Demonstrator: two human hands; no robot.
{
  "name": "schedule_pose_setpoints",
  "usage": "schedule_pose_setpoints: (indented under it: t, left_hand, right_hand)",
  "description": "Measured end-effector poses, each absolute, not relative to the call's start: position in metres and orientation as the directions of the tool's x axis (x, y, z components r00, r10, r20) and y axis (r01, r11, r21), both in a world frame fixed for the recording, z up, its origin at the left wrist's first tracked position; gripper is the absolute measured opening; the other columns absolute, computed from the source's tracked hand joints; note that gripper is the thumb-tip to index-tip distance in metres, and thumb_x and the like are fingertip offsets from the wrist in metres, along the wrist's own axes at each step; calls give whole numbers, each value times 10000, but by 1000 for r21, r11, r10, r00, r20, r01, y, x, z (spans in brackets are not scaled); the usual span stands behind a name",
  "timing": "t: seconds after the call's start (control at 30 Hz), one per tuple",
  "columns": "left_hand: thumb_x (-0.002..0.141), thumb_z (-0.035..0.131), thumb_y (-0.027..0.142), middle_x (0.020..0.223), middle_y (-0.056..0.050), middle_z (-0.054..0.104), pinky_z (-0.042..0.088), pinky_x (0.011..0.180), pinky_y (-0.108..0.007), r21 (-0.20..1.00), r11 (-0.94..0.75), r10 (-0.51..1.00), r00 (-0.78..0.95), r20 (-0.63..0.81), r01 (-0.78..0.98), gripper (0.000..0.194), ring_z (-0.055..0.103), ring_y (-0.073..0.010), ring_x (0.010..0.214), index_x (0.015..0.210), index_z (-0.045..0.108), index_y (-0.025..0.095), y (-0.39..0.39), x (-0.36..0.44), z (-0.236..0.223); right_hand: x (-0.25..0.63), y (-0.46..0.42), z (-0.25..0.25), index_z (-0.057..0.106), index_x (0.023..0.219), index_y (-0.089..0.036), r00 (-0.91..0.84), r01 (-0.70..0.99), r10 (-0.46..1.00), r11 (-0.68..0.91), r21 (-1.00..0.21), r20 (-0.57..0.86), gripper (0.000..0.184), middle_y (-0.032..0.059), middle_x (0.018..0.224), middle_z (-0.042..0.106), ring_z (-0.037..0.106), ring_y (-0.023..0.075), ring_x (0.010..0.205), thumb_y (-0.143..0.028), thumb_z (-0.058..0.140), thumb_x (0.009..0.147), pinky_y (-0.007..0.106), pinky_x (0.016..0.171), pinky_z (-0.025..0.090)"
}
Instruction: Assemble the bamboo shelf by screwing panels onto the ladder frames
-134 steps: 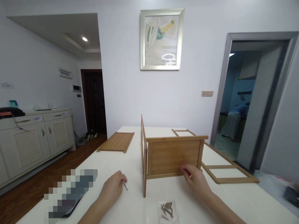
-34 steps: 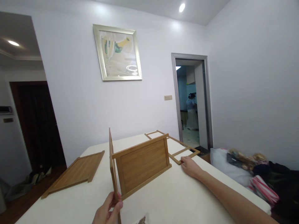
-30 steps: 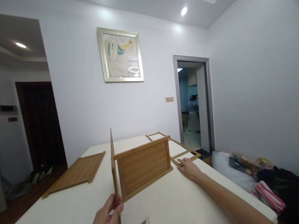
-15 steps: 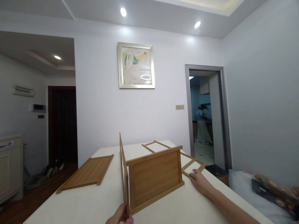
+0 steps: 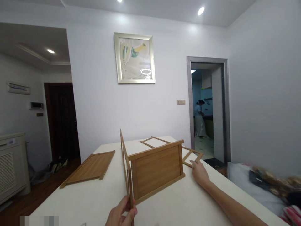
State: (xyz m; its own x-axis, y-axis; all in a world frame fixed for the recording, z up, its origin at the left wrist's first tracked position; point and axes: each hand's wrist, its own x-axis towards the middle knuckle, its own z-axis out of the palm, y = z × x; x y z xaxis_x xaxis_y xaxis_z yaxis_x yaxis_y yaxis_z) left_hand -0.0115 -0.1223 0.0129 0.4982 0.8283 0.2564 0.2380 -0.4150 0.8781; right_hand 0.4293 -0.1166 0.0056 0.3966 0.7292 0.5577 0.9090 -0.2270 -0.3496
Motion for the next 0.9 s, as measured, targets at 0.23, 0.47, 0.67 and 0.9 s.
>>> schedule_pose_setpoints:
  t: [0.23, 0.47, 0.67, 0.9]
  left_hand:
    - [814, 567, 391, 823, -48, 655, 477, 742, -274, 890, -411, 814, 519, 260, 198, 233, 605, -203, 834, 880, 601, 170, -125, 12, 33]
    - [747, 646, 301, 726, -22, 643, 449, 656, -249, 904, -419, 772, 558, 306, 83, 165, 572, -163, 702, 805, 615, 150, -136, 76, 43]
    - [781, 563, 207, 784, -41, 669, 458, 645, -235, 896, -423, 655, 638, 405, -134, 124, 589, -152, 719, 860, 636, 145, -161, 125, 48]
    - [666, 642, 150, 831, -54, 698, 498, 661, -247, 912, -407, 670, 661, 338, -52, 197, 625, -171, 760, 861, 670, 153, -165, 125, 39]
  right_hand:
    - [349, -153, 33, 575, 1013, -212, 227, 934, 693, 45, -355, 684, 216, 86, 1003, 588, 555, 215, 951, -270, 394, 909, 348, 840, 464]
    - [255, -207, 49, 566, 962, -225, 23, 765, 748, 414, -494, 663, 173, 41, 882, 630, 584, 178, 805, -373, 494, 911, 307, 725, 490]
    - [250, -217, 38, 514, 856, -228, 103, 771, 737, 365, -521, 668, 153, 13, 761, 589, 567, 158, 657, -370, 491, 907, 272, 598, 475]
    - [262, -251, 34, 512, 801, -249, 277, 757, 727, 238, -609, 628, 226, -1, 671, 589, 560, 158, 529, -446, 468, 902, 256, 480, 459]
